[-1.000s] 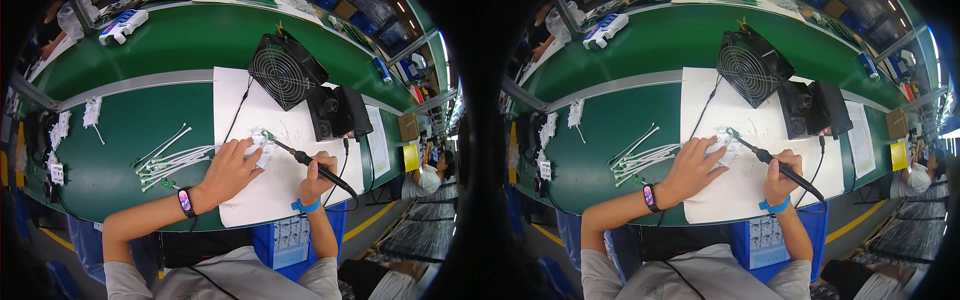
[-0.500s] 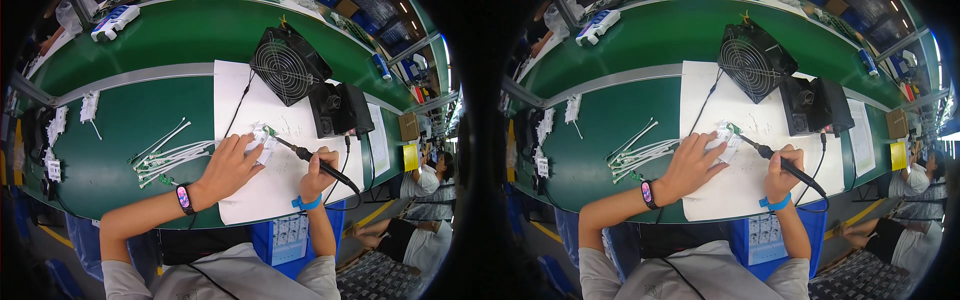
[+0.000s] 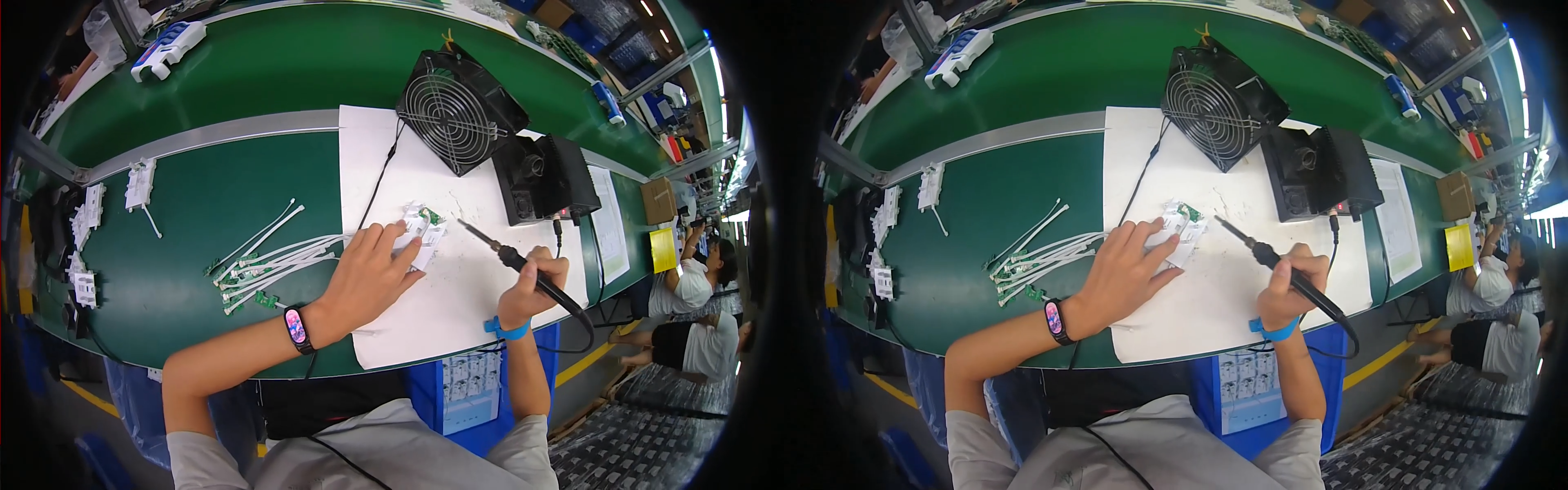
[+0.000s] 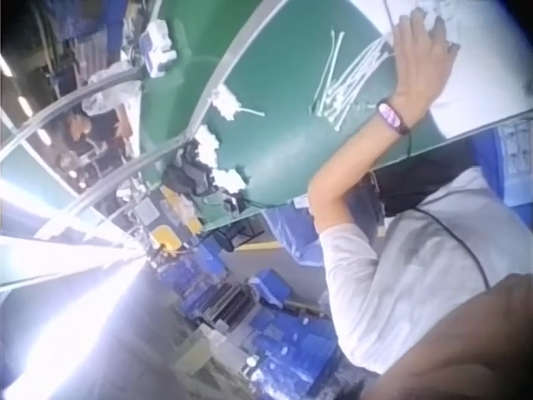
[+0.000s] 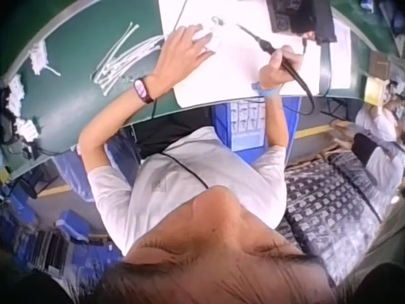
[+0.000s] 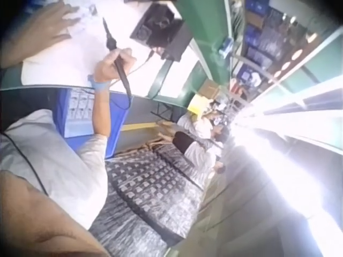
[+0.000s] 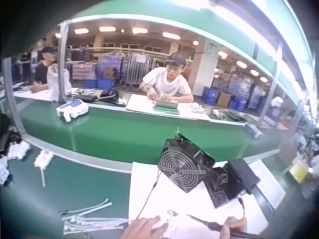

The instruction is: Soldering wires onto small circuit boards for light fixture components at an assembly line station.

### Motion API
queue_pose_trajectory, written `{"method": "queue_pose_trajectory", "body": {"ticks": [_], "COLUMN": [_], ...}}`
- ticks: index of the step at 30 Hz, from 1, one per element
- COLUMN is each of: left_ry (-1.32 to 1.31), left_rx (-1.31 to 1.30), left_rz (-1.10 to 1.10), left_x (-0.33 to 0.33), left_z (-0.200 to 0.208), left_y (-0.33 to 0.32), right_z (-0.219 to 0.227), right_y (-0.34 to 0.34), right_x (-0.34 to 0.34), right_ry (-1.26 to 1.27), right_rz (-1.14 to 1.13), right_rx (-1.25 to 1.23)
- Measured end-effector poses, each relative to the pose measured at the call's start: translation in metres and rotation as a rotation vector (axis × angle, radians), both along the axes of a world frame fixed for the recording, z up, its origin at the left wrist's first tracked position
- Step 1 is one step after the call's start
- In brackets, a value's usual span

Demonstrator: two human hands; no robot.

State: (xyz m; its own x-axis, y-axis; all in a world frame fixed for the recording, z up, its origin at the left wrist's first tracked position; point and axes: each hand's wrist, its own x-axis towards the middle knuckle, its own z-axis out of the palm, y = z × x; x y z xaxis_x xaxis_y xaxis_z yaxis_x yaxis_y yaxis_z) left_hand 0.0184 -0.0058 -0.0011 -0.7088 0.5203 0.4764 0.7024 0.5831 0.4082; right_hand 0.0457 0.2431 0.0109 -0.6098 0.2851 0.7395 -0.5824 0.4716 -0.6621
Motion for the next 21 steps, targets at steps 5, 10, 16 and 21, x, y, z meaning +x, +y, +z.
{"method": "queue_pose_trajectory", "body": {"ticks": [5,10,16,21], "left_ry": [0.021,0.049,0.061,0.056], "left_rx": [0.001,0.008,0.031,0.015], "left_rz": [-0.011,0.007,-0.016,-0.015], "left_x": [0.002,0.002,0.001,0.001], "left_z": [0.0,-0.003,-0.008,-0.009], "left_y": [0.0,-0.004,-0.001,-0.004], "right_z": [0.031,0.057,0.039,0.02], "right_y": [0.037,0.061,0.07,0.071], "right_x": [-0.02,-0.061,-0.101,-0.109], "right_ry": [0.081,-0.023,-0.263,-0.271], "right_rz": [-0.273,-0.445,-0.479,-0.358], "right_rx": [0.006,0.075,0.238,0.075]}}
